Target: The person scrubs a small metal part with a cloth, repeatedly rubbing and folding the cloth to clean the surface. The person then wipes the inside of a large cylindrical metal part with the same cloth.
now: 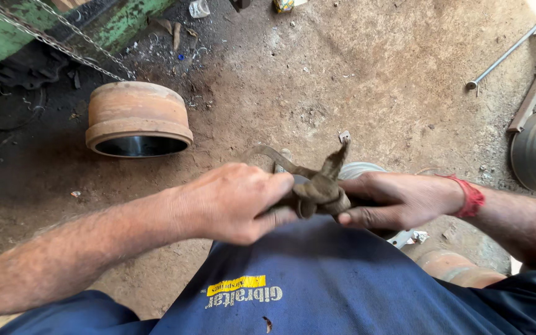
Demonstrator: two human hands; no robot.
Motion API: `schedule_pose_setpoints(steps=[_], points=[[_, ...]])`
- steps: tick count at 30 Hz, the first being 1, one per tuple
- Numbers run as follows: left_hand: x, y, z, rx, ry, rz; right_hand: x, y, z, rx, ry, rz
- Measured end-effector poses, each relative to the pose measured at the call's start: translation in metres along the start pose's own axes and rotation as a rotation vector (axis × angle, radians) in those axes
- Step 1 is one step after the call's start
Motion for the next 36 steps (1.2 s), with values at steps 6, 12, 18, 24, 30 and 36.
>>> schedule_pose_setpoints(steps=[6,12,18,24,30,36], points=[[0.004,0.007,-0.007,-0.057,-0.038,-0.100,0.005,0.014,0.030,0.188,0.284,-0.128],[-0.011,0.005,0.004,-0.127,-0.026,-0.115,-0.013,0.040,-0.028,-0.104,-0.048,-0.446],[-0.021,-0.018,-0.007,-0.175,-0.094,-0.060,-0.028,0.048,-0.030,-0.433,0.132,-0.416],[-0.030,-0.021,0.008,-0.140,-0.052,-0.098,-0.028,0.051,-0.023,-0.024,0.085,-0.561],[-0.045,-0.023,-0.004,-0.085,-0.305,-0.157,-0.025,0.072,0.022,0.592,0.277,-0.761],[-0.060,-0.047,0.029,-0.230,-0.204,0.088,-0.041,0.082,0.035,0.663,0.339,-0.795]])
Point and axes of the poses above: each hand's wrist, its own x-axis away from the middle knuckle, its own y-axis out of the back of the hand, z = x × y, the point moved 10 cm from there along -x, towards the middle knuckle, and after that the axes turned 2 degrees about x, right-handed, at the moved point
